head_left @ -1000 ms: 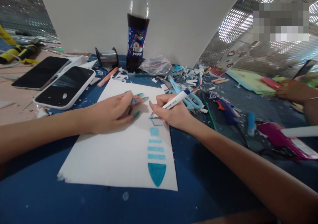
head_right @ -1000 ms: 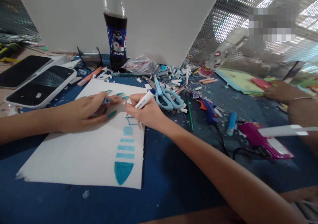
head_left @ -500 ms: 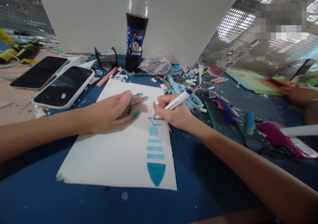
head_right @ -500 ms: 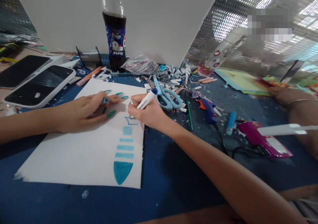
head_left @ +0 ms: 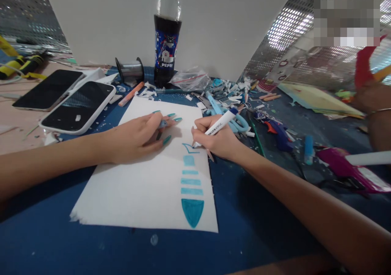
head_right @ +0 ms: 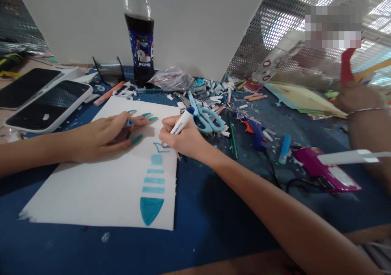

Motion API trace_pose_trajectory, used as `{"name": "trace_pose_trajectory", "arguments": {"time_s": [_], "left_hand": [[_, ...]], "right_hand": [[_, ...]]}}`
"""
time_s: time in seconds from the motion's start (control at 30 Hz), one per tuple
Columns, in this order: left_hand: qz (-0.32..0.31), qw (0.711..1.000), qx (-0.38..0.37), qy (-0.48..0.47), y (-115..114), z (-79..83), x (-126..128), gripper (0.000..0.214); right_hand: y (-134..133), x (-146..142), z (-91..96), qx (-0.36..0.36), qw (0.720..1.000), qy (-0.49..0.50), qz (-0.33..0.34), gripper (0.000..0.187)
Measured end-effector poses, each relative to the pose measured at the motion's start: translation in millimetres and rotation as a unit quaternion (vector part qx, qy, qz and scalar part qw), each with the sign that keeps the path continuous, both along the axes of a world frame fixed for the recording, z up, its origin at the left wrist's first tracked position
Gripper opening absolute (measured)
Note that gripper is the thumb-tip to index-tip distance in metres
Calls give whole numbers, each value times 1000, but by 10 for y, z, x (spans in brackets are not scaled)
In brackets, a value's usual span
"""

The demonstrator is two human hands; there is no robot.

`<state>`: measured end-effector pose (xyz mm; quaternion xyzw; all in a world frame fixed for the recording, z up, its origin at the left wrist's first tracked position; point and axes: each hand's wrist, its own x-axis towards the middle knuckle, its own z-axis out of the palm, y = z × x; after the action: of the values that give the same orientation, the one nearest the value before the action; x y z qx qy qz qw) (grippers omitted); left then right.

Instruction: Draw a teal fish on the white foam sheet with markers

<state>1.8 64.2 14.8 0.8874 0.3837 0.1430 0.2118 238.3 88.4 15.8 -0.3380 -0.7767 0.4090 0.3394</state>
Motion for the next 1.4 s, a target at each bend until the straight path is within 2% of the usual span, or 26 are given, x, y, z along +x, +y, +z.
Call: {"name": "trace_pose_trajectory", "arguments": {"time_s": [0.13, 0.3, 0.57, 0.93, 1.4], "left_hand": [[-3, 1000, 13, -28, -4, -40, -2, 16], [-16, 999, 29, -28, 29, -81, -19, 11], [-5, 1000, 17, 8, 47, -46, -25, 16], [-12, 997, 77, -30, 90, -197, -55, 20], [-6, 1000, 17, -12, 35, -36, -20, 18]], "right_hand": [[-35, 14, -20, 3, 1000, -1, -26, 41], [-123, 59, -52, 3, 997, 14, -80, 45], [-135, 77, -58, -26, 996, 31, -82, 47], [-127, 85, -64, -48, 995, 29, -85, 55], [-135, 126, -88, -32, 990, 14, -134, 49]]}}
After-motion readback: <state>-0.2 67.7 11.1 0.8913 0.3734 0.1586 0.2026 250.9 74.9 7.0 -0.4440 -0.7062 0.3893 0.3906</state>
